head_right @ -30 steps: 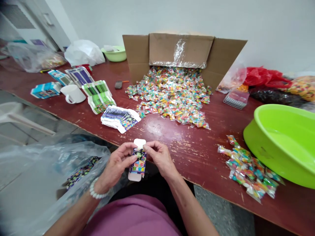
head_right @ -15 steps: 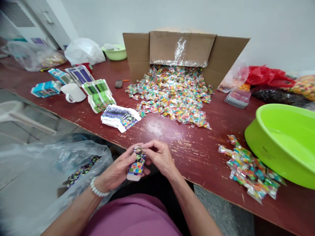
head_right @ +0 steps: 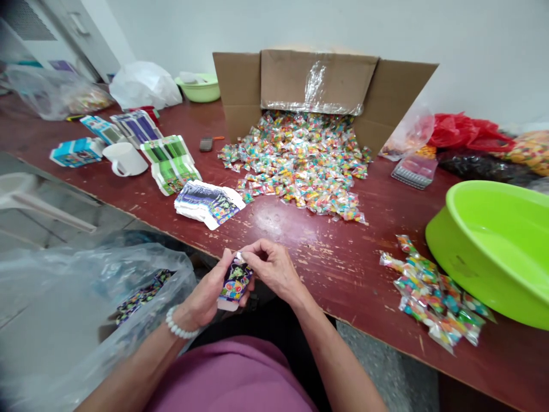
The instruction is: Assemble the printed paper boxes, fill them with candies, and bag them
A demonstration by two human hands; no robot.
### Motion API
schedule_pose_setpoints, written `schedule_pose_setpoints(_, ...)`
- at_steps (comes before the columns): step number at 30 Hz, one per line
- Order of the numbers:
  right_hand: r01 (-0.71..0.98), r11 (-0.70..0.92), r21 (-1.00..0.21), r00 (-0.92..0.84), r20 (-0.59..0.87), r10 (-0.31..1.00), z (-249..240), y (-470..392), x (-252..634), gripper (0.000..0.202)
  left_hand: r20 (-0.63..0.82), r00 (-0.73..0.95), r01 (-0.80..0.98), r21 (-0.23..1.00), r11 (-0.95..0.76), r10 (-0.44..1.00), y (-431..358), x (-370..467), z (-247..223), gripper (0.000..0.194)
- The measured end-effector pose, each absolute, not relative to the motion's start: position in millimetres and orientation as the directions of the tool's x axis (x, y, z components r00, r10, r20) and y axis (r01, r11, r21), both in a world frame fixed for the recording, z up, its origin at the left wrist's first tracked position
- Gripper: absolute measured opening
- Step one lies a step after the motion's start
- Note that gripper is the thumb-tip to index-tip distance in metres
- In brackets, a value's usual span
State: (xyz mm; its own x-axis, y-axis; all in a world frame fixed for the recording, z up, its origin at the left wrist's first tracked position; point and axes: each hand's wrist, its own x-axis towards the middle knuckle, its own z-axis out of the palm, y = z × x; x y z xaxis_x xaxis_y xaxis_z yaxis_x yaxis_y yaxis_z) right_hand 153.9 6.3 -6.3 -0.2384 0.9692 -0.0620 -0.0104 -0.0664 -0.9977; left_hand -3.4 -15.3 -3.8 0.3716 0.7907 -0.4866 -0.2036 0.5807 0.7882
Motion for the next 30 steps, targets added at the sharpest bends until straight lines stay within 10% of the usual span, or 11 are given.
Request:
schedule_pose_setpoints(9,0.096,0.206,-0.974,-0.218,0.182,0.959,-2.8,-3.7,146.5,0.015,-0.405,0.376,-0.148,0.861,0.486,0.833,-13.5,-8.8,-10.2,0.076)
schedule_pose_setpoints(19,-0.015,-0.043,-0.999,-0.182,-0.04,0.982,-0.4,-3.6,147.1,0.026,-0.402,0.415,-0.073,0.88,0.47,0.816,-13.3,-9.4,-3.9,0.078)
schedule_pose_setpoints(30,0.148,0.31,-0.939,-0.301,0.256,0.919,-9.1,-7.9,152.7,0.016,-0.443,0.332,-0.218,0.823,0.525,0.833,-13.1,-3.6,-8.6,0.066)
